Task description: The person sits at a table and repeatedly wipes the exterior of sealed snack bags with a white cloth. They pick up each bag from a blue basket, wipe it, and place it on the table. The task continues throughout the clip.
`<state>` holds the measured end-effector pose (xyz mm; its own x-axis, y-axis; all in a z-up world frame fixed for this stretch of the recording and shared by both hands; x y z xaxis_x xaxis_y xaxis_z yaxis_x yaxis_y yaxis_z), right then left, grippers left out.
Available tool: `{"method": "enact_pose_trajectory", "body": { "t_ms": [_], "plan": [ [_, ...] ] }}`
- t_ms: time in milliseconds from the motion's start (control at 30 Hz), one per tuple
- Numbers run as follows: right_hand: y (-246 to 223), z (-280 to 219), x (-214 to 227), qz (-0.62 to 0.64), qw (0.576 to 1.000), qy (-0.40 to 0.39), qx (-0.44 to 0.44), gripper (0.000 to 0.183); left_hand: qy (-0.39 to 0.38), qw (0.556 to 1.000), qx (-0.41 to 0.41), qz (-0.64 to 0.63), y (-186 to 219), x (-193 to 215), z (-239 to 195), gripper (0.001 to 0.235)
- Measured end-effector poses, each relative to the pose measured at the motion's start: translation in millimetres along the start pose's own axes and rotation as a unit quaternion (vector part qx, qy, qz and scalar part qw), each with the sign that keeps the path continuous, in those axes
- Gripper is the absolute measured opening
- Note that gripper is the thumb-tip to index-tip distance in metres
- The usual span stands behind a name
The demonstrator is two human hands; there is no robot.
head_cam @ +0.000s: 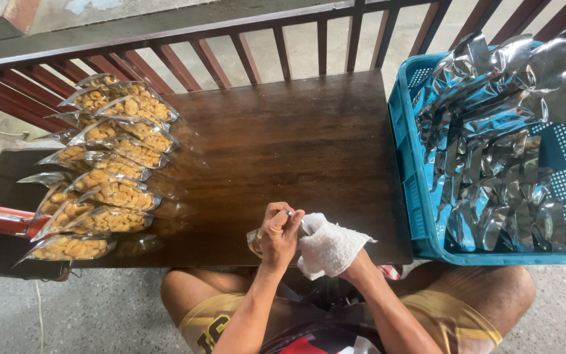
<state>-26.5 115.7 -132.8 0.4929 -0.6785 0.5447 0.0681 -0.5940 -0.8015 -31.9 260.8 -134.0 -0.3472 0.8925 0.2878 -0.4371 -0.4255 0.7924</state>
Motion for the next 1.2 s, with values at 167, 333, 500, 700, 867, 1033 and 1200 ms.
{"method": "enact_pose_trajectory", "body": {
  "t_ms": [167,333,500,700,867,1033,1200],
  "plan": [
    [27.2,-2.7,-3.2,0.034,0.994,0.076,0.067,0.035,0.000,1.000,-0.003,-0.002,6.6,-7.9,-3.5,0.019],
    [47.2,-3.8,-7.5,0.037,0.991,0.105,0.076,0.035,-0.016,1.000,-0.002,0.003,10.6,-11.9,-7.4,0.021],
    [31.8,0.5,-6.4,0.021,0.998,0.048,0.036,0.028,-0.012,1.000,-0.007,0.018,9.1,-8.6,-8.0,0.020],
    [11.1,-1.8,-0.4,0.024,1.000,0.015,0.014,0.027,-0.009,0.999,0.041,0.015,-0.6,-8.6,-9.1,0.021],
    [46.5,2.5,-14.9,0.090,0.992,0.005,-0.087,0.027,-0.022,0.999,0.027,0.018,2.4,-7.1,-8.9,0.025],
    [68.6,9.2,-18.9,0.094,0.995,0.031,0.004,0.028,-0.089,0.992,0.091,-0.023,-5.8,-3.4,-4.7,0.032],
    [94.9,15.6,-31.1,0.125,0.991,0.026,-0.034,0.033,-0.105,0.993,0.060,0.004,-2.2,5.0,-2.5,0.039]
  ]
}}
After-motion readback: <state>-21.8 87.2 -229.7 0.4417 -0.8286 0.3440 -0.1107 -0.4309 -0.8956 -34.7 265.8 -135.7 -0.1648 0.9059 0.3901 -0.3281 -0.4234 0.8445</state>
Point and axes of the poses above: each hand's wrist, its own z-axis towards the middle knuckle, its own x-axis out of the back of the hand, y = z × x, the point moved 8 cm from there along z, towards the middle knuckle, and after that the axes turned 11 degrees about -x, right-handed, at the moved point
